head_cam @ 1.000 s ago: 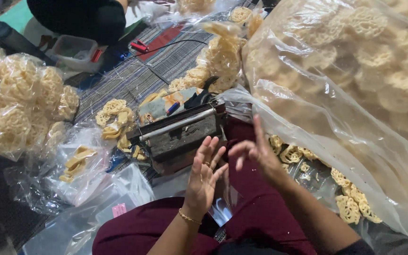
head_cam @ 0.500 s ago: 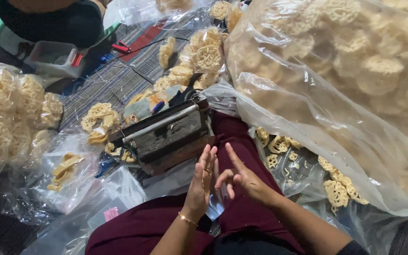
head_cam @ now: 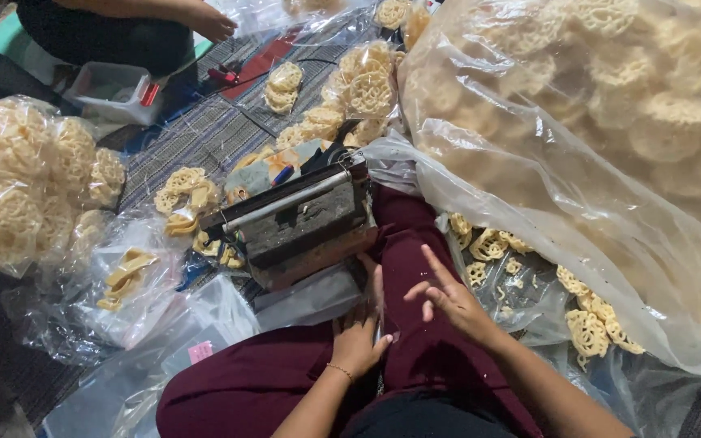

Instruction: Manually packing individual snacks into small plastic bags for distribution.

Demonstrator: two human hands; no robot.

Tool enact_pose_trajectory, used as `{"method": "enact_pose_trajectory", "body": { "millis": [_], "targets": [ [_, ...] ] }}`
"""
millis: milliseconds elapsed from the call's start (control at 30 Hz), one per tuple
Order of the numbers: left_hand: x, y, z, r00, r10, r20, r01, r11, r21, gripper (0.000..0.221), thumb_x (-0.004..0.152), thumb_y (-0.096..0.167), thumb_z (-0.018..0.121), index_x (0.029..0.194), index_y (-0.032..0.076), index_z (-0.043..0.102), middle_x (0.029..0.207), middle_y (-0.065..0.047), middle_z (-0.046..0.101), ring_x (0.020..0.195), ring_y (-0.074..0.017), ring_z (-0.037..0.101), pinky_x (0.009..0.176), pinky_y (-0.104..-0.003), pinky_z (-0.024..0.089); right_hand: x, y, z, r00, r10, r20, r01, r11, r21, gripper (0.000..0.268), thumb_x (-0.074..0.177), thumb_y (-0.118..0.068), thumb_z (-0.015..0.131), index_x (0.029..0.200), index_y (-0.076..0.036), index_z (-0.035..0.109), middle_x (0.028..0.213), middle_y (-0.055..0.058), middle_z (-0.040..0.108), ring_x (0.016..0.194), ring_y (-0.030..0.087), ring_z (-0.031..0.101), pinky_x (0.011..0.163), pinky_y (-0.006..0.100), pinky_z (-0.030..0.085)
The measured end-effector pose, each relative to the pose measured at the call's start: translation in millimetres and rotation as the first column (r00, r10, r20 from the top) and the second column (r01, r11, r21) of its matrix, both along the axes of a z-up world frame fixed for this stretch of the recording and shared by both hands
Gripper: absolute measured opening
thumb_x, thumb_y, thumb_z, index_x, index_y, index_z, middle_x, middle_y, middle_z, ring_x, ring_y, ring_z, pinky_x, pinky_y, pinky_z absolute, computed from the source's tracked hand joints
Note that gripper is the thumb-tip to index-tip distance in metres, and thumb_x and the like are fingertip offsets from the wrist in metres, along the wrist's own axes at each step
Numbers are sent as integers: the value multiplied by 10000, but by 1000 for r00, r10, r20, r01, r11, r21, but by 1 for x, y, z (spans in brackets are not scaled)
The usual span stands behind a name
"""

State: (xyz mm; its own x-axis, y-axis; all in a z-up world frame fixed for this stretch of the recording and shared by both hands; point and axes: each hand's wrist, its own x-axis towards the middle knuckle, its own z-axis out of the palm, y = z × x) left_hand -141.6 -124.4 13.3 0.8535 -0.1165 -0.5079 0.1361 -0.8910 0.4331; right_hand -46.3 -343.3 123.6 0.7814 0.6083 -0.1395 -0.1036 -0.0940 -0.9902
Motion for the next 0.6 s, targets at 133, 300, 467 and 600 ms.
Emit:
{"method": "enact_pose_trajectory", "body": {
  "millis": [133,300,467,600],
  "targets": [
    [-4,9,-13,995,-98,-5,98,994,56,734,950,547,611,1528,164,371,1261,-198,614,1143,-409,605,958,-542,464,0,-36,-25,997,-50,66,58,992,-114,823,972,-457,470,1644,-202,68,1057,66,793,664,77,702,801,255,596],
    [-13,-10,21,991,56,119,-24,966,-258,671,865,413,672,1451,115,536,1562,-90,463,1413,-316,440,1073,-589,381,-7,-89,-38,951,-307,28,259,749,-610,623,995,-380,483,1602,-287,372,1125,78,803,679,105,674,550,208,550],
    [-25,-25,30,995,72,69,-50,960,-276,855,838,607,686,1504,126,448,1469,-84,479,1277,-313,545,964,-510,494,-12,-154,-91,891,-378,250,441,597,-671,465,998,-346,553,1440,-217,614,1017,108,760,726,206,650,601,316,512],
    [-30,-23,3,990,123,63,-104,964,-246,650,930,375,671,1516,196,452,1323,-104,599,1146,-343,629,866,-492,538,-11,-191,-115,828,-385,407,553,443,-705,413,1045,-330,514,1349,-96,667,1325,181,682,1163,325,643,962,511,537]
  ]
}}
